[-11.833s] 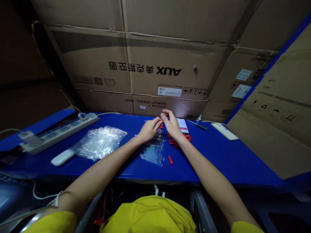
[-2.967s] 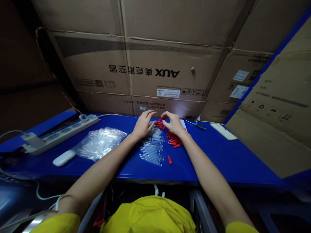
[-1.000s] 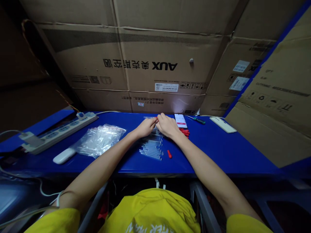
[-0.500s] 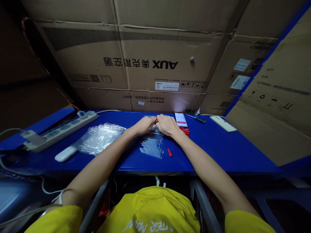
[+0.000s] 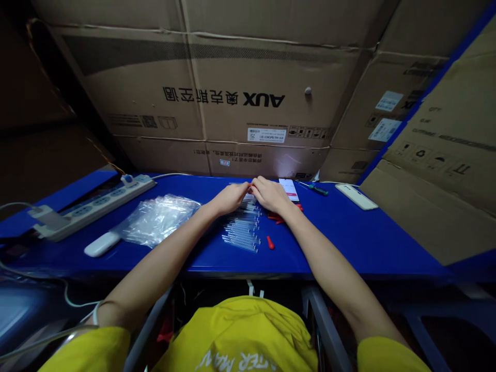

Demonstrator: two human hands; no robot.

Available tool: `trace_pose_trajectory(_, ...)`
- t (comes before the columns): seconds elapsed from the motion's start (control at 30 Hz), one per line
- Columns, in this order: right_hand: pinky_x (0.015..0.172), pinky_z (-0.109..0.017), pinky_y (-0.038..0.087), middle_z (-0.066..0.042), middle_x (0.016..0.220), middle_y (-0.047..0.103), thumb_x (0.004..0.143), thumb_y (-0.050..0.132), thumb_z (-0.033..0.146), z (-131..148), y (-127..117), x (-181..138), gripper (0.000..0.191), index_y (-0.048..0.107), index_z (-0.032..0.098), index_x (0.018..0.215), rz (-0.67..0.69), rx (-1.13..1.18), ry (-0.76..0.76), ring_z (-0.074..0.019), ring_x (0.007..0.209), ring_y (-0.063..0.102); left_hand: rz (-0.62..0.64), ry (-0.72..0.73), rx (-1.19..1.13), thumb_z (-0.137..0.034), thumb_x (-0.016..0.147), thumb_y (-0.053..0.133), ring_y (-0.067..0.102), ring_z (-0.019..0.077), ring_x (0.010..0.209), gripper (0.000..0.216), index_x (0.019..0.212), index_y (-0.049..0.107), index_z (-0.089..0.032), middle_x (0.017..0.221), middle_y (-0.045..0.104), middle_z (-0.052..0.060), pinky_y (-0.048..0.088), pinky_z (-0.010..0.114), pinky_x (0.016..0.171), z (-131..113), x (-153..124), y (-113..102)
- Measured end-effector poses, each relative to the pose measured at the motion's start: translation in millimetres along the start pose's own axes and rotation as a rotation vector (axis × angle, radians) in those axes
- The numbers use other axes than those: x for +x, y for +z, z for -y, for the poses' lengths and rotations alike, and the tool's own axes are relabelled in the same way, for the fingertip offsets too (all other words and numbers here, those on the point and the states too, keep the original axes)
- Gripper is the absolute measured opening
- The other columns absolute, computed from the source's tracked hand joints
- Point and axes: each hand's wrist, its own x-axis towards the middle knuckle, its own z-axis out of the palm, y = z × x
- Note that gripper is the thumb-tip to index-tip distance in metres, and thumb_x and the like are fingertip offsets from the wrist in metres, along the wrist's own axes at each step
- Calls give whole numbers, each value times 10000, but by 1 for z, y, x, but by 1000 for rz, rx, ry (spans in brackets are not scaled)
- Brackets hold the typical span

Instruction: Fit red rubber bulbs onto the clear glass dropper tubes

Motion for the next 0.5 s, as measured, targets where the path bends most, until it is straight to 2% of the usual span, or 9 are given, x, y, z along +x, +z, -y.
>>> trace_pose_trajectory(0.17,806,-325,429,-117,1227,737,1114,411,362,5,-7,0,309,645,194,1227,39,-8,61,-272,1066,695,0,18,84,-179,1079,435,740,271,998,214,1152,636,-167,1125,777,139,512,325,813,-11,-2,-6)
trace_pose_trajectory(0.3,826,-338,438,-128,1266,750,1107,384,315,12,-8,1,317,639,184,1243,73,-10,115,-281,1050,717,-10,-29,157,-182,1083,445,745,268,998,219,1134,658,-168,1125,784,129,523,319,806,-16,-3,-10)
trace_pose_trajectory(0.5,896,-365,468,-147,1298,750,1105,365,307,16,-6,2,349,640,183,1280,137,-22,128,-303,1109,719,10,-14,175,-181,1080,460,748,269,1030,235,1165,678,-166,1149,785,117,529,315,812,-15,-1,-9)
